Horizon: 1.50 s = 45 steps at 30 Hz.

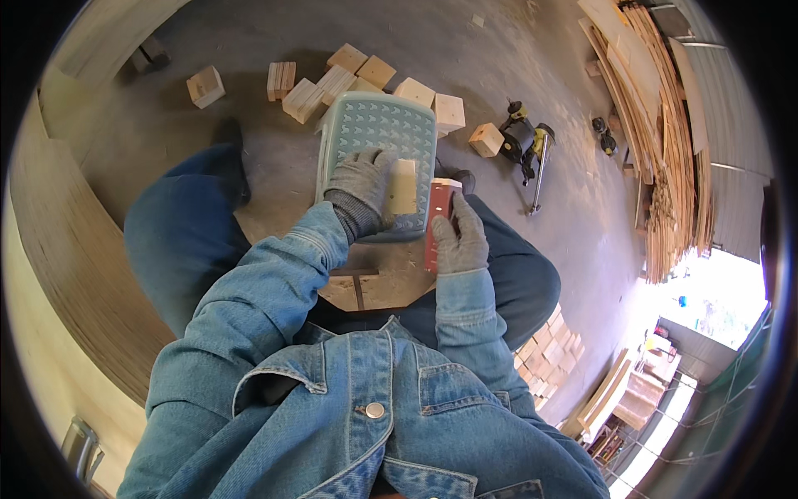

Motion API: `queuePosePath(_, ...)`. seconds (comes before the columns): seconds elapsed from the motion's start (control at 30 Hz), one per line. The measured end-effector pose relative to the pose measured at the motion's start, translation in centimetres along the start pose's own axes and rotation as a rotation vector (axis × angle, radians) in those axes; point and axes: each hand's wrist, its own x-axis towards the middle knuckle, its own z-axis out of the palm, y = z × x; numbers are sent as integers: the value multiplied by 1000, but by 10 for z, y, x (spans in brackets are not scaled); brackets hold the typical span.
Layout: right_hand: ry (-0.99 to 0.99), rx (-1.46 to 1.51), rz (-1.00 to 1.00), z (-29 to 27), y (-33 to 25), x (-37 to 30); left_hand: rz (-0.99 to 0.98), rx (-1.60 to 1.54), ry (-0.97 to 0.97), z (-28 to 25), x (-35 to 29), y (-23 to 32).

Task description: The person sits on the floor and sands small wooden blocks one by one using a red sanding block. They hold each block in their left hand and rub the surfaces with the sanding block in their right hand, then place the finished blocks into a growing stack on the floor.

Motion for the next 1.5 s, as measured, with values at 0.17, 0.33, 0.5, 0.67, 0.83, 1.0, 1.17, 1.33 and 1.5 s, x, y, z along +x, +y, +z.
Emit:
queuePosePath(0.17,-95,-478,-84,17,-35,-8,19,2,-28,-1,2,-1)
queuePosePath(0.33,-109,-530,12,26,-29,47,2,-36,-57,-15,-2,9)
queuePosePath(0.5,-78,-376,-9,30,19,74,27,-8,31,-11,6,-1)
queuePosePath(0.67,-108,-500,-33,2,-53,7,19,-57,-1,-9,-2,1)
queuePosePath(0.83,-108,-572,-149,15,-45,-11,-4,15,16,0,-1,2)
queuePosePath(1.0,-68,-586,-106,26,-42,27,-9,-49,-2,-8,0,13)
queuePosePath(1.17,-66,-486,-52,37,-18,91,-34,-40,77,0,2,9)
queuePosePath(1.33,-65,-412,-54,2,-31,48,-7,-38,16,-3,3,6)
queuePosePath(1.5,-143,-492,-86,5,-45,-7,13,2,71,12,3,-1)
